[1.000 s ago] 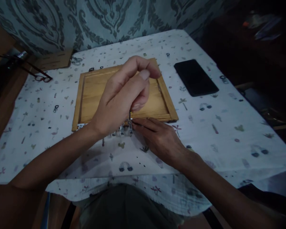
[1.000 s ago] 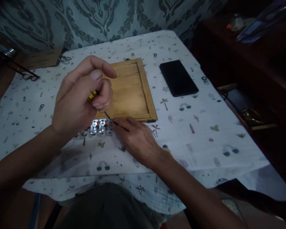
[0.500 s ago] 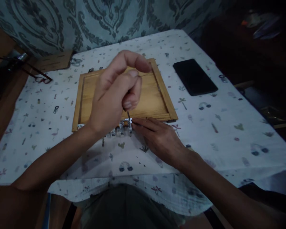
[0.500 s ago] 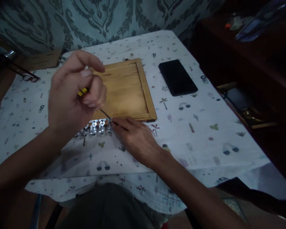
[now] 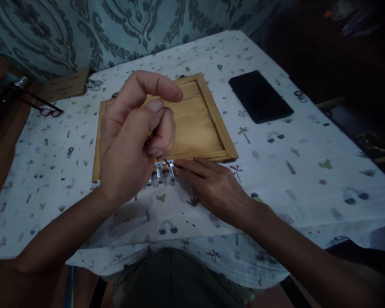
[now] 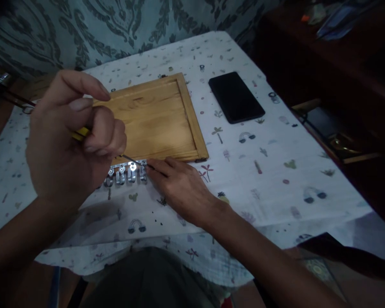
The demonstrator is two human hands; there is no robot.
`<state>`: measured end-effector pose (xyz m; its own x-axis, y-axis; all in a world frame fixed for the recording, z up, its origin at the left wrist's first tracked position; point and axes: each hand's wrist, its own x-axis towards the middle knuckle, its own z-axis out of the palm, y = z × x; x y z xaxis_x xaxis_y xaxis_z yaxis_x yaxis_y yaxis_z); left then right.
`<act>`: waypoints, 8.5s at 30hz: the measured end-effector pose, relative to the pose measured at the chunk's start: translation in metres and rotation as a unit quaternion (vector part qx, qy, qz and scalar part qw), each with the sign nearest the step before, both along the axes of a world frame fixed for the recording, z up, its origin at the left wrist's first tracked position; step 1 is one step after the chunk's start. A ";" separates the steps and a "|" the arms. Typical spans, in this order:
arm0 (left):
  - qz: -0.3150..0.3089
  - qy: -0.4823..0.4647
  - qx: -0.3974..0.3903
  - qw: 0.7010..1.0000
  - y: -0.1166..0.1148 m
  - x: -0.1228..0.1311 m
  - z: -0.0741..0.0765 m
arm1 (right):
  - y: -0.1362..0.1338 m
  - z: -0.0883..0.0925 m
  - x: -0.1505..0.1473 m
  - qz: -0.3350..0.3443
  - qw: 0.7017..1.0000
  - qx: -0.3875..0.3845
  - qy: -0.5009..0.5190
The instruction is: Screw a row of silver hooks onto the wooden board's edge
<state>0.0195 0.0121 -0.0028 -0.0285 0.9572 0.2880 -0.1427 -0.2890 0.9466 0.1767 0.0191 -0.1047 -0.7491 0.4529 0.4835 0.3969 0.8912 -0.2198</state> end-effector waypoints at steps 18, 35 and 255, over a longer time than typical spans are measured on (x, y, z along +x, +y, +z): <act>-0.032 0.029 -0.003 0.999 0.000 0.002 -0.004 | 0.000 0.001 0.000 -0.002 1.000 -0.008 -0.007; -0.136 0.051 -0.026 0.989 0.009 0.007 -0.001 | 0.000 -0.001 0.001 0.004 1.000 -0.004 -0.003; -0.191 -0.005 -0.016 0.981 0.013 -0.018 -0.018 | -0.014 0.004 -0.025 -0.113 0.989 -0.053 0.083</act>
<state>0.0019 0.0251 -0.0204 0.3316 0.9072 0.2589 -0.2434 -0.1828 0.9525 0.1518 0.0048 -0.1005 -0.5369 0.6546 0.5322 0.5340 0.7520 -0.3864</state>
